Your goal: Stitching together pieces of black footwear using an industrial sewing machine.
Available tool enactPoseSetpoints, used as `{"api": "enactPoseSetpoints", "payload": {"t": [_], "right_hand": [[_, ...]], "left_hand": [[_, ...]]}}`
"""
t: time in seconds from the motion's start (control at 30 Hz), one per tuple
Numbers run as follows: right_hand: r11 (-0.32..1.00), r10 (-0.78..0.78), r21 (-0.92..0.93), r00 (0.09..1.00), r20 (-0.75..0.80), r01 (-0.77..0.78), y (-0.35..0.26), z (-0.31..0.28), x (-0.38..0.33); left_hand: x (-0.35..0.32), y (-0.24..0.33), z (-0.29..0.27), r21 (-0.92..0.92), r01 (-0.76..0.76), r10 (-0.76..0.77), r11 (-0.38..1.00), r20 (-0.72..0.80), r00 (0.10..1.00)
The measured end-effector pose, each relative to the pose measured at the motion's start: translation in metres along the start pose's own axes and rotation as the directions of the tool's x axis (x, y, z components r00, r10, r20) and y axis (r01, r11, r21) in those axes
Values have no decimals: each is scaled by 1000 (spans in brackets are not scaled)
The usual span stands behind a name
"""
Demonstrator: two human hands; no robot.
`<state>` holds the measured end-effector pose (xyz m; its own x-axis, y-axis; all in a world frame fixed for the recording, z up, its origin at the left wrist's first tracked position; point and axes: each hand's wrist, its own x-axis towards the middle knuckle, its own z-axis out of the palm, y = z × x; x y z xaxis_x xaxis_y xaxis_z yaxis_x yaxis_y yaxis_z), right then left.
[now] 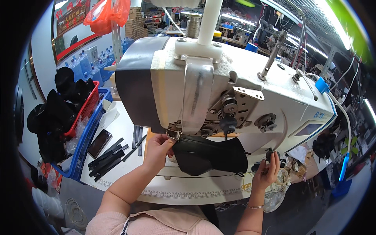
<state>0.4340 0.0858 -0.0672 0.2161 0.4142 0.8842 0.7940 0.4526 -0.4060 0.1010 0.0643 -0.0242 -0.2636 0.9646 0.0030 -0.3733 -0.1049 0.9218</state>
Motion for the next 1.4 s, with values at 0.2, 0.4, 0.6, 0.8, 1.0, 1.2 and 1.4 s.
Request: {"api": "enactPoseSetpoints", "payload": {"t": [0.2, 0.4, 0.6, 0.8, 1.0, 1.2, 1.4], "right_hand": [[999, -49, -26, 995, -84, 47, 4, 2, 4], [991, -116, -68, 992, -56, 112, 5, 6, 1], [998, -56, -28, 998, -10, 56, -11, -1, -1], [733, 270, 409, 784, 559, -543, -51, 3, 22], [658, 339, 340, 668, 663, -672, -67, -3, 26], [722, 330, 289, 680, 654, -629, -74, -11, 22], [780, 303, 263, 710, 636, -568, -82, -20, 17]], "left_hand": [[1, 0, 0, -8, 3, -3, 1000, 8, 1000], [4, -2, -3, -19, -5, 6, 1000, 31, 999], [3, -4, -4, -22, -5, 6, 1000, 30, 1000], [-5, -4, -4, 45, -71, 68, 996, 71, 995], [3, 1, -11, 93, -9, -2, 996, 118, 993], [11, 6, -15, 105, 5, -21, 994, 150, 988], [14, 7, -17, 111, 1, -20, 994, 170, 985]]}}
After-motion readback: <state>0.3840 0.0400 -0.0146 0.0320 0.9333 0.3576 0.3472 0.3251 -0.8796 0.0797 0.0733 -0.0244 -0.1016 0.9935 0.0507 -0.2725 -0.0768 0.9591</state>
